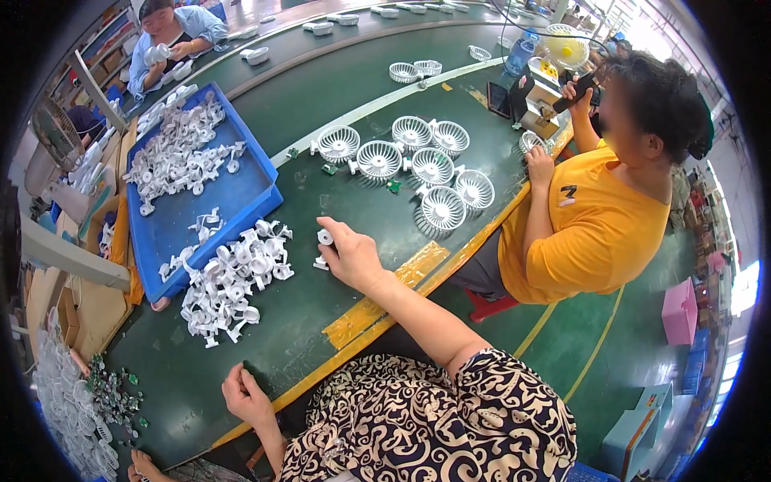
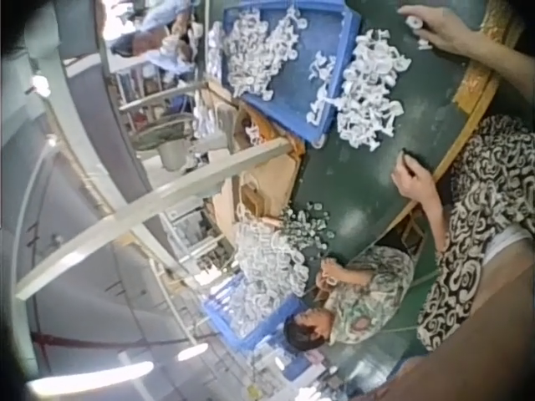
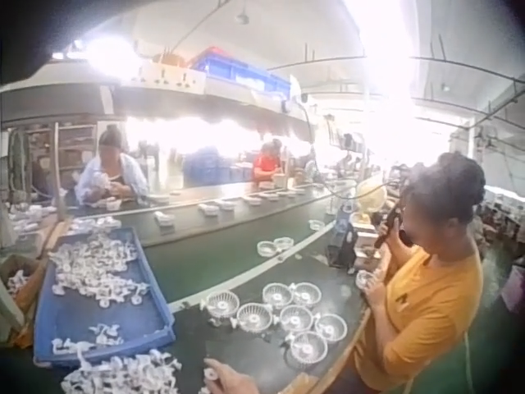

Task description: The person assembles small fan components by hand, attaching plastic brackets and connectors onto fan guards and placing the assembled parts on the table.

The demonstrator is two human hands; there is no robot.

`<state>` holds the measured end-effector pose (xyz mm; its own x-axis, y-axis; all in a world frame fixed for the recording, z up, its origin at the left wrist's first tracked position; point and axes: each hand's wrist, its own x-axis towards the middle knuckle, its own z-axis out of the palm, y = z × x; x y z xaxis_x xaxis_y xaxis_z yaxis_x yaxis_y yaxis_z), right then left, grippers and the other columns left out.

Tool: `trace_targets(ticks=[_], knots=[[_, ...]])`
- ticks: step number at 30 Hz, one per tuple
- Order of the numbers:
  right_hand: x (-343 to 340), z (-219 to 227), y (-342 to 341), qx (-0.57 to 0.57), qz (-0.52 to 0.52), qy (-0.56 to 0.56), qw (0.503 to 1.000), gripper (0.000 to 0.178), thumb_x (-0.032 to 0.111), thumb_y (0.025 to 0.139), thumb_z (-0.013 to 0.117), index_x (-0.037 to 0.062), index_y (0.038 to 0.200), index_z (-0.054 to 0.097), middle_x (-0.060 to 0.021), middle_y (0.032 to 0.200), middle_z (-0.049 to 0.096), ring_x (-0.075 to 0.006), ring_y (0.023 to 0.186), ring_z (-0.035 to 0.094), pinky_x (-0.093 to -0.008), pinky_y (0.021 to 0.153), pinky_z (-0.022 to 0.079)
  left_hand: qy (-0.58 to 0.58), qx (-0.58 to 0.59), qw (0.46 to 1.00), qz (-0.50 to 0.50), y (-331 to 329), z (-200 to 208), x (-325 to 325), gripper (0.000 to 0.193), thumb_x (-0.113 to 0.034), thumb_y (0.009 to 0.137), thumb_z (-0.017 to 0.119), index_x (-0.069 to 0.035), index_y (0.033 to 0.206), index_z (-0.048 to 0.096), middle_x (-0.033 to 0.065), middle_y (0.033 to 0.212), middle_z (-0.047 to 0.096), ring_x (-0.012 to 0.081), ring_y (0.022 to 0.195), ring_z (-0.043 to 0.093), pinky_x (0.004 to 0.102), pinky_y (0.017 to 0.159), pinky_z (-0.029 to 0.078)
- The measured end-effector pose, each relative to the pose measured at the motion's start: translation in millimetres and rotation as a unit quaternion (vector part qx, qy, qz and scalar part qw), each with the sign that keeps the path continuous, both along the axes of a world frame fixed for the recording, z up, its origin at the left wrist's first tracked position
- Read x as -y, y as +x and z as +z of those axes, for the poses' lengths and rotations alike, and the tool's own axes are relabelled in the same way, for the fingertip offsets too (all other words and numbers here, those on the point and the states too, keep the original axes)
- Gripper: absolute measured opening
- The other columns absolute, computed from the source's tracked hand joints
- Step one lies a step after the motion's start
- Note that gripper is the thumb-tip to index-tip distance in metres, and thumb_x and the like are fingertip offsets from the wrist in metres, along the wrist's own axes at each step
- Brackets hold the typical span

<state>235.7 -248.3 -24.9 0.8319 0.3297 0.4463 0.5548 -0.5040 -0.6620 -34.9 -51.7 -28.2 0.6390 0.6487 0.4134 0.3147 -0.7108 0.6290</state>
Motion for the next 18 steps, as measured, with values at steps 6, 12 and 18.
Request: trace_targets(ticks=[6, 12, 18], knots=[[3.7, 3.8, -1.8, -0.016, 0.006, -0.004, 1.000, 0.048, 0.011, 0.086, 0.071, 0.0091, 0.131, 0.055, -0.0142, 0.103, 0.068, -0.0371, 0.085, 0.068, -0.0443, 0.072, 0.055, 0.003, -0.012, 1.000, 0.006, 1.0, 2.2, 2.0, 0.015, -0.004, 0.092, 0.063, -0.002, 0.104, 0.071, 0.0092, 0.081, 0.063, 0.0253, 0.069, 0.053, 0.0387, 0.061, 0.043], [3.5, 5.7, 0.8, -0.033, 0.014, -0.017, 0.999, 0.046, 0.012, 0.087, 0.071, 0.0089, 0.130, 0.056, -0.0143, 0.105, 0.069, -0.0369, 0.086, 0.069, -0.0443, 0.073, 0.055, -0.009, -0.019, 1.000, 0.013, -0.6, 2.2, 2.6, 0.015, -0.005, 0.092, 0.064, -0.002, 0.105, 0.071, 0.0093, 0.084, 0.065, 0.0247, 0.069, 0.053, 0.0383, 0.062, 0.043], [3.8, 5.3, -0.5, -0.037, 0.014, -0.025, 0.999, 0.045, 0.014, 0.087, 0.072, 0.0092, 0.129, 0.055, -0.0142, 0.106, 0.069, -0.0367, 0.088, 0.068, -0.0444, 0.074, 0.056, -0.014, -0.020, 1.000, 0.017, -1.6, 1.1, 2.1, 0.015, -0.006, 0.093, 0.064, -0.002, 0.105, 0.072, 0.0088, 0.085, 0.066, 0.0230, 0.069, 0.053, 0.0370, 0.062, 0.044]])
